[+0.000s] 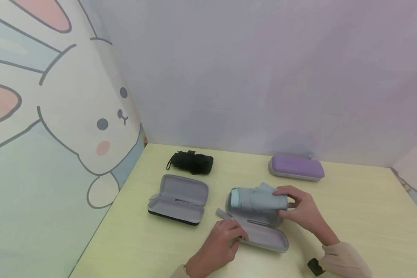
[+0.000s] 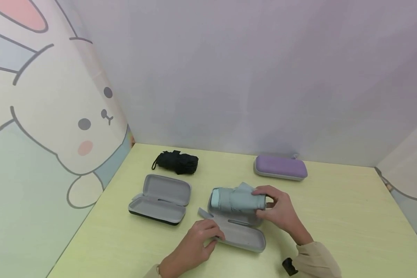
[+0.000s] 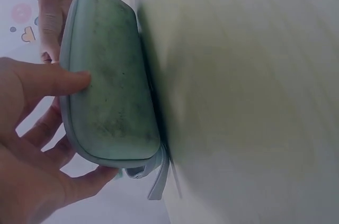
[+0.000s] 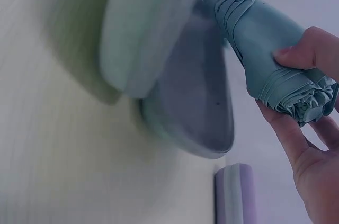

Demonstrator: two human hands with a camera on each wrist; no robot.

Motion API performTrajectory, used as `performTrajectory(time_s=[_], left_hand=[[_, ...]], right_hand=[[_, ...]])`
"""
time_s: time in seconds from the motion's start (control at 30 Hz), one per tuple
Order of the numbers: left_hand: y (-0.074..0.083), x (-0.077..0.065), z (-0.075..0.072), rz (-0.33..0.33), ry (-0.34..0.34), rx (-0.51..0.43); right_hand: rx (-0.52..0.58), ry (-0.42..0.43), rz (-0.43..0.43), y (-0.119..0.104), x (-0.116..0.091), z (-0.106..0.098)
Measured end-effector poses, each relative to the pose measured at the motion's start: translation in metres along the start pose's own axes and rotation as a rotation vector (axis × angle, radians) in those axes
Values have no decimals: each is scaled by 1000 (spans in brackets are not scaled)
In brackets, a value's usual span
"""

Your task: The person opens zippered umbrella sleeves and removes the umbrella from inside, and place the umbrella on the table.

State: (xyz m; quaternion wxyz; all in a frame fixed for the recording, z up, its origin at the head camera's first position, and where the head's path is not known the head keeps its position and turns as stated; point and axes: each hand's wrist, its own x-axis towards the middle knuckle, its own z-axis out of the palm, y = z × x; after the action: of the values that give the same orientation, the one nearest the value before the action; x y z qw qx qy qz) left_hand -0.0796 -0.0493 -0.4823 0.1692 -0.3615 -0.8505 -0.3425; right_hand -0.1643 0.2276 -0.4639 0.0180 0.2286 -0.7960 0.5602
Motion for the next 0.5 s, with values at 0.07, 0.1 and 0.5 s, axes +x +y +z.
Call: performTrajectory(time_s=[0.07,0.1,0.5], left_hand=[[0,0,-1,5,0,-2],[-1,0,-2,7,-2,-2],[3,-4,-7,-11,-14,-23]], right_hand=[[21,15,9,-5,3,-2],[31,27,18,-8,5,-3],[101,116,75,-8,44,-4]])
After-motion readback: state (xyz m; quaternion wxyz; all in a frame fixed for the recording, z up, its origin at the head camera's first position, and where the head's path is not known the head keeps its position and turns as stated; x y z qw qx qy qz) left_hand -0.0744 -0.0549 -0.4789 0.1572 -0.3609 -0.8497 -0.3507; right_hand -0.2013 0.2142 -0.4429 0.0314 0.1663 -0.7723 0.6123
